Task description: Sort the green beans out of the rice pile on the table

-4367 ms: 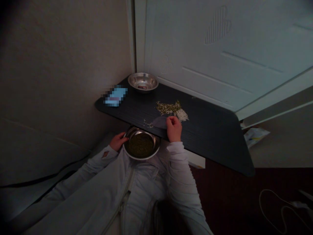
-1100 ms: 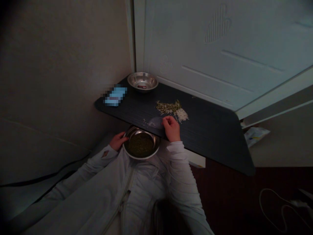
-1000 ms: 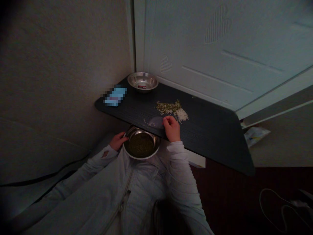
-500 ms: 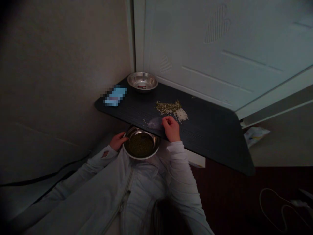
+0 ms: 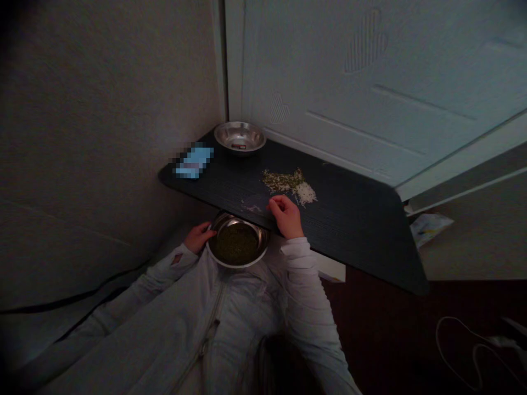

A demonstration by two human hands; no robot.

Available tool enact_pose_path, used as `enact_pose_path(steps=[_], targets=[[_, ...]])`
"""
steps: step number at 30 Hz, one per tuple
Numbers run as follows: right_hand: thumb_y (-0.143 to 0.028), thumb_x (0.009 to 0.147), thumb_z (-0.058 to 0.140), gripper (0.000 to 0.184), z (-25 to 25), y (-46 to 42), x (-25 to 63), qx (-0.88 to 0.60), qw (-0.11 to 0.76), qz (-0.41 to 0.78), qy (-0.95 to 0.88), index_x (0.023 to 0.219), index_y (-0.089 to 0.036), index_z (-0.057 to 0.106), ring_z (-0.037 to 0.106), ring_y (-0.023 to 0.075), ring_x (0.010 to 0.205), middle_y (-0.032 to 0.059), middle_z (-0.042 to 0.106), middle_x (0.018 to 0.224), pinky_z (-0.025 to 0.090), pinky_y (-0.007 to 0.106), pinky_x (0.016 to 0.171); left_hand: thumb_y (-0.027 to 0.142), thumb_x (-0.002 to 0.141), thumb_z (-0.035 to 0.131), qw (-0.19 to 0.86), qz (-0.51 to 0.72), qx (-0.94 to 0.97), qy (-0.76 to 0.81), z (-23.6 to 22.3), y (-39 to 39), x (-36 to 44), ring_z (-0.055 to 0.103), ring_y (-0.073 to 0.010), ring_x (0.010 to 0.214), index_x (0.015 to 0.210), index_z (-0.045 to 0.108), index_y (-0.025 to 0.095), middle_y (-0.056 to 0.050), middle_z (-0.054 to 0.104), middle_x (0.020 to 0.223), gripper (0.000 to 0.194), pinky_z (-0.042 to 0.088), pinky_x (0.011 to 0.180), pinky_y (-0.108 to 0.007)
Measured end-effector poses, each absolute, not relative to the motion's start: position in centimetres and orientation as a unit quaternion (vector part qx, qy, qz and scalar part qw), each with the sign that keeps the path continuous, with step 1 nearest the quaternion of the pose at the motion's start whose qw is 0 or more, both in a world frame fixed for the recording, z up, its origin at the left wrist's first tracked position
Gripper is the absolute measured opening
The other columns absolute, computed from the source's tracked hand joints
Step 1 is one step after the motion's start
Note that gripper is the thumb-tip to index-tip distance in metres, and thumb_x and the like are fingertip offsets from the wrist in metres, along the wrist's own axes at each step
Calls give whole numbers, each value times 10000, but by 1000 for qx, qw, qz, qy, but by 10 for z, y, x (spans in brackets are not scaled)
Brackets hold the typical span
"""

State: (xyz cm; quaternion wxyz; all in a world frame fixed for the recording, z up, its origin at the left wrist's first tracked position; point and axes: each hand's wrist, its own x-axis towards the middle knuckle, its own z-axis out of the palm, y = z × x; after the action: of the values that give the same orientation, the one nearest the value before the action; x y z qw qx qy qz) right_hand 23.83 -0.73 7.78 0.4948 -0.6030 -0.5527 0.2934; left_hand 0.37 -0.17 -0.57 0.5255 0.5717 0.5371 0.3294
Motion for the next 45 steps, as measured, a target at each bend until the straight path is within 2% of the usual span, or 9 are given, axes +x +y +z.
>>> enact_pose_path(steps=[8,19,26,36,45], targets=[[-351,653,482,200,75,-7,239,-592,477,320,-565,707,-161,510,477,78,536,-12,551,593,355,200,524,293,558,483,522,325,580,535,-7,-1,3,530,-174,769,903,574,121,-11,614,813,395,400,711,-279],[-380,663,453,245,72,-4,240,-615,461,285,-573,733,-155,518,506,94,563,7,576,621,376,219,553,299,546,487,520,325,573,543,-4,-1,3,532,-184,773,872,579,107,-17,619,798,389,398,713,-283],[-394,676,438,256,74,-5,236,-604,435,311,-591,763,-162,500,483,80,510,11,599,643,373,207,519,289,548,486,522,325,573,542,-5,-1,3,532,-182,779,877,576,113,-13,618,796,383,395,723,-286],[-380,699,419,236,74,-3,230,-629,339,194,-672,765,-188,537,487,90,533,-17,548,583,354,201,529,294,561,495,544,339,559,526,-14,1,2,540,-173,747,875,579,125,-8,621,776,367,406,701,-280],[-380,703,417,245,74,-4,232,-619,326,191,-689,783,-190,551,474,85,545,-20,543,600,341,194,528,298,546,496,534,340,560,535,-14,2,2,537,-178,748,872,577,119,-10,620,762,380,405,703,-289]])
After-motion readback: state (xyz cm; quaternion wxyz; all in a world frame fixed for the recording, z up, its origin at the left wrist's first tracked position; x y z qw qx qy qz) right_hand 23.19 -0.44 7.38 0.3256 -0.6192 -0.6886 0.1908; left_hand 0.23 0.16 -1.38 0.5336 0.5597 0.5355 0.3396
